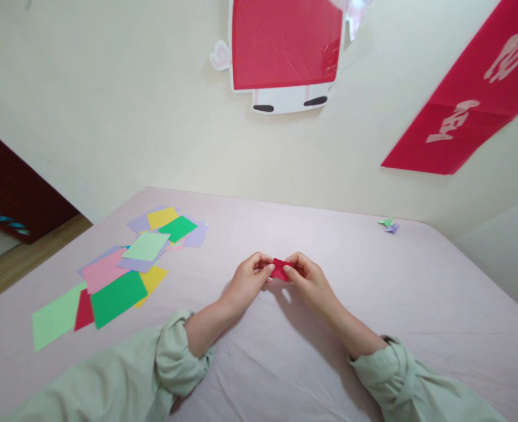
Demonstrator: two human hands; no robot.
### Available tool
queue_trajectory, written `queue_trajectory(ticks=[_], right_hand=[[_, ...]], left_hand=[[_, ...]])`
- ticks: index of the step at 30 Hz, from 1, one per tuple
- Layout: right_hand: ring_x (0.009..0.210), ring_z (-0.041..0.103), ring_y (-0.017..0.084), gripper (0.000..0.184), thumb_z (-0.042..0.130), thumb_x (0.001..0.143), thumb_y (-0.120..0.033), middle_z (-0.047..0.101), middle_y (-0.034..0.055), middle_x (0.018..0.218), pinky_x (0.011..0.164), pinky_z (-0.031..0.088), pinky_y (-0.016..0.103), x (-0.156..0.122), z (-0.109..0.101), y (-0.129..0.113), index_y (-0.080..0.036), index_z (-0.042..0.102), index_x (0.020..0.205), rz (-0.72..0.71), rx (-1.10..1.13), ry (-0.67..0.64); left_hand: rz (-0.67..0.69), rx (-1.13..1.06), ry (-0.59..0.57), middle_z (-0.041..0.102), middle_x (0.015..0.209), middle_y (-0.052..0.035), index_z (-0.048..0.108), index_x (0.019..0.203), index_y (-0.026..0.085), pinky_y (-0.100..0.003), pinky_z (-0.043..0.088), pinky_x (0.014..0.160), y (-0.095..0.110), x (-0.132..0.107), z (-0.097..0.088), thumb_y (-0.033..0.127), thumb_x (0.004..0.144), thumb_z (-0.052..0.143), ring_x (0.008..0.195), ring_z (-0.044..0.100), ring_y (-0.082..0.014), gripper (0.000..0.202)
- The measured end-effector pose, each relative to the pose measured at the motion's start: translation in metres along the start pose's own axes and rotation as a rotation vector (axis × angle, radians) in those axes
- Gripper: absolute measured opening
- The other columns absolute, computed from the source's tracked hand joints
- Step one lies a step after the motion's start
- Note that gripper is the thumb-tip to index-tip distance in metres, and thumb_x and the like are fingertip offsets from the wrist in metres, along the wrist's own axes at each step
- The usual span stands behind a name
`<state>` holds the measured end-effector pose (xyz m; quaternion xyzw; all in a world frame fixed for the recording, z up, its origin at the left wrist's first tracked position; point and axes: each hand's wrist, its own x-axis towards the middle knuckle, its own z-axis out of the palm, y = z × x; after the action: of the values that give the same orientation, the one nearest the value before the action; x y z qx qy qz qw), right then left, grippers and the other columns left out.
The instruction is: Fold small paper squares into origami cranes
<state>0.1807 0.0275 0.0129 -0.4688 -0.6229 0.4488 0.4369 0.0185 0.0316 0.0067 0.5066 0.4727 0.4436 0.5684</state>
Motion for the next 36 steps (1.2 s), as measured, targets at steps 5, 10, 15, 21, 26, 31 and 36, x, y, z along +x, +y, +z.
queue_trajectory(ticks=[5,10,15,21,26,31,36], right_hand=[[0.066,0.053,0.015,0.028,0.061,0.081,-0.047,0.058,-0.0002,0.070,0.063,0.044,0.027,0.001,-0.003,-0.001,-0.020,0.055,0.080,0.024,0.104,0.025],[0.064,0.052,0.014,0.034,0.057,0.084,-0.053,0.056,-0.0010,0.068,0.063,0.045,0.026,0.001,-0.002,0.001,-0.020,0.055,0.076,0.088,0.181,0.033],[0.064,0.050,0.014,0.035,0.053,0.087,-0.053,0.053,-0.0014,0.067,0.062,0.044,0.026,0.001,-0.002,0.001,-0.020,0.055,0.074,0.071,0.161,0.023],[0.064,0.053,0.014,0.029,0.058,0.085,-0.048,0.057,-0.0012,0.069,0.062,0.045,0.026,0.002,-0.005,-0.001,-0.020,0.057,0.078,-0.032,0.066,0.042],[0.067,0.054,0.014,0.027,0.057,0.086,-0.044,0.058,-0.0002,0.071,0.064,0.044,0.027,0.002,-0.007,-0.002,-0.019,0.057,0.078,-0.039,0.032,0.029],[0.063,0.053,0.014,0.026,0.058,0.085,-0.043,0.056,-0.0009,0.068,0.060,0.043,0.026,0.001,-0.005,-0.003,-0.019,0.056,0.074,-0.039,0.001,0.042],[0.067,0.057,0.015,0.018,0.054,0.088,-0.038,0.060,0.0011,0.077,0.063,0.047,0.028,-0.002,-0.001,-0.002,-0.020,0.056,0.086,-0.066,-0.055,0.054]], left_hand=[[-0.119,0.011,-0.048,0.058,0.063,0.0016,0.053,0.074,0.016,-0.020,0.039,0.049,-0.002,0.000,0.000,0.046,0.077,0.061,0.052,0.051,-0.0086,0.031],[-0.050,0.019,-0.064,0.059,0.066,0.0002,0.055,0.076,0.016,-0.021,0.040,0.052,-0.001,-0.001,-0.001,0.043,0.078,0.060,0.057,0.053,-0.0100,0.028],[0.066,0.123,-0.085,0.058,0.070,0.0009,0.054,0.080,0.017,-0.022,0.040,0.056,-0.003,-0.002,-0.004,0.034,0.083,0.054,0.061,0.052,-0.0107,0.018],[0.208,0.312,-0.121,0.055,0.070,0.0015,0.055,0.079,0.018,-0.023,0.038,0.061,0.002,-0.004,-0.006,0.027,0.085,0.050,0.065,0.050,-0.0126,0.013],[0.279,0.415,-0.135,0.057,0.072,0.0009,0.058,0.080,0.018,-0.024,0.038,0.064,0.006,-0.005,-0.009,0.025,0.086,0.048,0.068,0.050,-0.0139,0.013],[0.246,0.323,-0.077,0.060,0.081,-0.0002,0.056,0.085,0.019,-0.024,0.043,0.069,0.006,-0.004,-0.007,0.027,0.087,0.049,0.074,0.055,-0.0140,0.011],[0.276,0.260,-0.041,0.058,0.087,-0.0004,0.051,0.092,0.019,-0.025,0.045,0.073,0.008,-0.006,-0.003,0.020,0.085,0.052,0.079,0.057,-0.0136,0.008]])
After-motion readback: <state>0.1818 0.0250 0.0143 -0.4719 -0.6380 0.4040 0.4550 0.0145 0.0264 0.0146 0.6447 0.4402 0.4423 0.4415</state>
